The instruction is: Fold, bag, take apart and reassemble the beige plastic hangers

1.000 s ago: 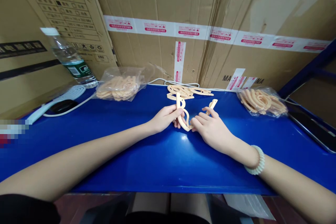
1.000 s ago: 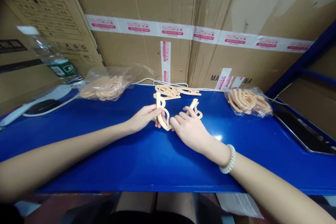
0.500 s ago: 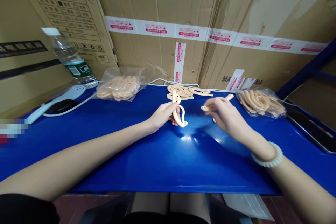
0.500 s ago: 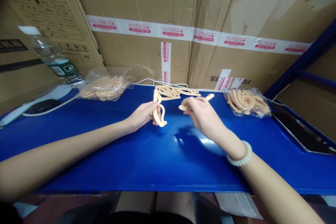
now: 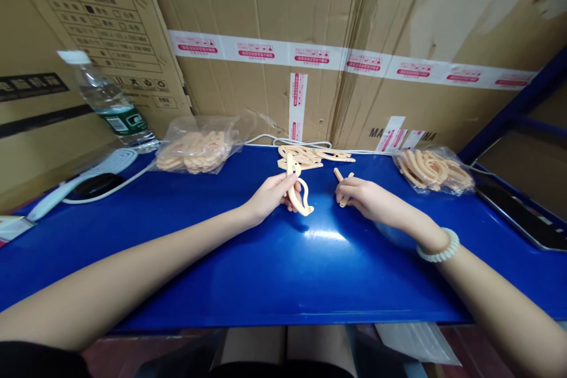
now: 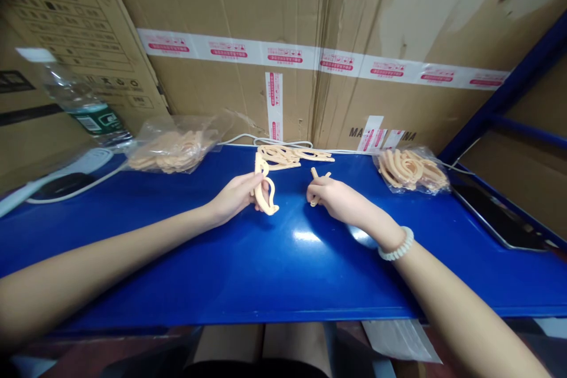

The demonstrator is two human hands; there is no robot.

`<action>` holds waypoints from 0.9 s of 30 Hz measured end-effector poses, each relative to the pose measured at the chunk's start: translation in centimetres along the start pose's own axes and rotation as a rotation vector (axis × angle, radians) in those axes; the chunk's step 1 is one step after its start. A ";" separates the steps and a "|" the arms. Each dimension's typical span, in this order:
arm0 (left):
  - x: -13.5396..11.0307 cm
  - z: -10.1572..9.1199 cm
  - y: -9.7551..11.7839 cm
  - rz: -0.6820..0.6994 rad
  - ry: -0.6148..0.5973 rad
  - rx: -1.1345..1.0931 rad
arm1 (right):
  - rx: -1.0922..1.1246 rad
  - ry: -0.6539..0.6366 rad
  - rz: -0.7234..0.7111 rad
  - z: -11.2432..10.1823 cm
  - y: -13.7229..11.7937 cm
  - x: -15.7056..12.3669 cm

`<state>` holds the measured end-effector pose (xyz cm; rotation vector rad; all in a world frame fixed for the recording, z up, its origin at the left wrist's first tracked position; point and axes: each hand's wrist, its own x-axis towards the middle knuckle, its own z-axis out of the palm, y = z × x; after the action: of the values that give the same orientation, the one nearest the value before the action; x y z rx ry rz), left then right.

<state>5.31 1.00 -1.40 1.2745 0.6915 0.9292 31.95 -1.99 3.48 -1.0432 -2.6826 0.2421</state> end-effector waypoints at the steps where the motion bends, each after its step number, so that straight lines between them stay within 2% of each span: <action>1: 0.0 0.0 0.0 -0.002 0.002 0.000 | -0.012 0.006 0.009 -0.4 0.1 -0.1; 4: 0.1 -0.1 0.0 -0.008 0.002 -0.001 | -0.085 0.030 0.077 -1.7 0.5 -0.6; 7: 0.1 -0.1 0.0 -0.011 -0.005 0.002 | -0.153 -0.026 0.163 -2.7 1.1 -1.0; 10: 0.0 -0.1 0.0 -0.011 -0.010 -0.001 | -0.156 -0.093 0.205 -3.0 2.1 -1.2; 16: 0.0 0.0 0.1 -0.014 -0.004 -0.009 | -0.182 -0.028 0.223 -3.0 4.4 -1.8; 20: 0.0 0.0 0.1 -0.004 -0.015 -0.002 | -0.158 0.029 0.166 -2.9 3.1 -1.5; 24: 0.0 0.1 0.2 0.003 -0.021 -0.001 | -0.046 0.022 0.070 -1.9 0.4 -0.5; 27: 0.0 0.1 0.2 0.007 -0.016 0.002 | -0.042 0.010 0.053 -1.2 -0.2 -0.1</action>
<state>5.34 0.95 -1.19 1.2857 0.6760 0.9228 32.24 -2.20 4.62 -1.1255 -2.6651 0.1912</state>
